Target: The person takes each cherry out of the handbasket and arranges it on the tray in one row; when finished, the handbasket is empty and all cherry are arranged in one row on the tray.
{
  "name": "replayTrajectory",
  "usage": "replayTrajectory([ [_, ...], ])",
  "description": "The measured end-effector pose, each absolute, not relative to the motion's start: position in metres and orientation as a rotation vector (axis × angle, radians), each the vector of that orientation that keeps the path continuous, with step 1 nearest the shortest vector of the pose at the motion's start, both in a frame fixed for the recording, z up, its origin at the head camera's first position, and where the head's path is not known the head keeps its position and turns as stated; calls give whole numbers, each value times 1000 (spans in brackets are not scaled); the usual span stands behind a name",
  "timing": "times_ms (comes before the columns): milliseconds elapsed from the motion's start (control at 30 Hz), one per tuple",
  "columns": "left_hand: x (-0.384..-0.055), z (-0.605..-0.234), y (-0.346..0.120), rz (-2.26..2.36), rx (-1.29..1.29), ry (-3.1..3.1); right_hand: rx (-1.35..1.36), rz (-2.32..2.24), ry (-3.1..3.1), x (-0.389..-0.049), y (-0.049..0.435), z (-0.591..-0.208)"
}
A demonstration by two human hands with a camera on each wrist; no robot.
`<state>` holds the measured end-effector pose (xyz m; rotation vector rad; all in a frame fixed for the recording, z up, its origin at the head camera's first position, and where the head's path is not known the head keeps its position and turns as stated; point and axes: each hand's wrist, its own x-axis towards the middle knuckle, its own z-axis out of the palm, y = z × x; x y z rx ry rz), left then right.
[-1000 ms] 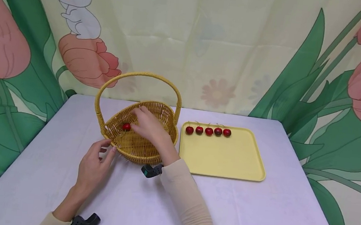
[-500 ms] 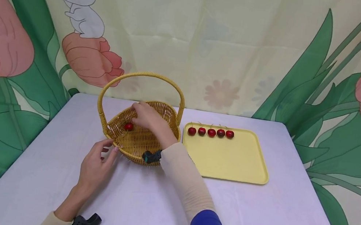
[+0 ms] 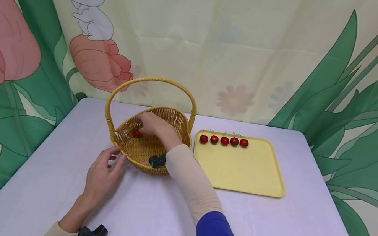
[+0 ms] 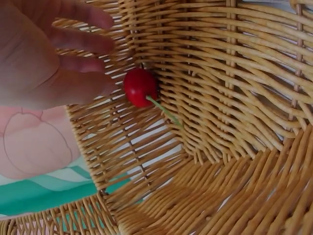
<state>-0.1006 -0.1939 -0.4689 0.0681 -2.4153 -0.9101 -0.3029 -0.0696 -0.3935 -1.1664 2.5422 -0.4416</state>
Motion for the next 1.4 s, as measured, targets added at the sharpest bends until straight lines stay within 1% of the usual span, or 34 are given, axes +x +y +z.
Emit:
replayTrajectory([
  [233, -101, -469, -194, -898, 60, -2408, -1222, -367, 2406, -301, -71, -396],
  [833, -100, -469, -192, -906, 62, -2409, -1118, -333, 2388, -299, -65, -396],
  [933, -100, -469, -192, -901, 59, -2407, -1120, -338, 2396, -298, -65, -393],
  [1233, -101, -468, -194, -899, 53, -2403, -1236, -399, 2416, -293, -57, -376],
  [1400, -101, -469, -194, -892, 57, -2404, -1220, -420, 2467, -285, -49, -365],
])
